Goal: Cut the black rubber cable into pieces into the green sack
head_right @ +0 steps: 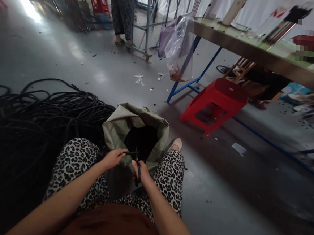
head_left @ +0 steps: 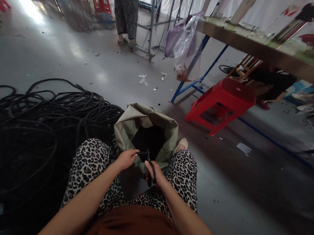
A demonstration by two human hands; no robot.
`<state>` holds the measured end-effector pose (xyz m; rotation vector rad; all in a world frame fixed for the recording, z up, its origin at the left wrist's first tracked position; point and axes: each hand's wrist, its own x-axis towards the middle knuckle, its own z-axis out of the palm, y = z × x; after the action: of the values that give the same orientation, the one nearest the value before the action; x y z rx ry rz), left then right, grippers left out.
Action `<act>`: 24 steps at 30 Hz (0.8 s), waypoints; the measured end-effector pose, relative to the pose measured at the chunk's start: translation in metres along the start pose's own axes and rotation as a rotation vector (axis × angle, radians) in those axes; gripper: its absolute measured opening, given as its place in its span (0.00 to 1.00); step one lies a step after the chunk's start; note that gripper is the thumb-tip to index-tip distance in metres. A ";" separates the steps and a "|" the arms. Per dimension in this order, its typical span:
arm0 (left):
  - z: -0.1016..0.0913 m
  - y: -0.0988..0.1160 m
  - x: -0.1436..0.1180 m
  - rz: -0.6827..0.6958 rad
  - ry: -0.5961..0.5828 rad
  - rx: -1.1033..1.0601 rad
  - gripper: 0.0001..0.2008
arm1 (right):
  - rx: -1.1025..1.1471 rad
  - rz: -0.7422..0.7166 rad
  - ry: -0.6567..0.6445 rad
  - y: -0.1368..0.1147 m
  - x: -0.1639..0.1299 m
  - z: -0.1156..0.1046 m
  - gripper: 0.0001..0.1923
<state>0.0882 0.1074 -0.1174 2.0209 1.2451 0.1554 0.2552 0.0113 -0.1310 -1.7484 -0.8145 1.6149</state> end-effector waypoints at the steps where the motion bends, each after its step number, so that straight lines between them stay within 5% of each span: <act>1: 0.001 0.000 0.000 -0.006 -0.001 0.001 0.18 | -0.006 0.001 0.002 0.000 0.000 0.000 0.19; 10: 0.013 -0.005 0.002 -0.066 -0.005 0.050 0.17 | -0.109 0.133 0.020 -0.010 0.000 0.004 0.13; 24: 0.015 -0.007 0.005 -0.116 -0.045 0.054 0.17 | -0.270 0.125 0.073 -0.004 0.009 0.005 0.09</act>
<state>0.0926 0.1052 -0.1335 1.9805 1.3476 0.0206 0.2506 0.0210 -0.1331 -2.0707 -0.9396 1.5677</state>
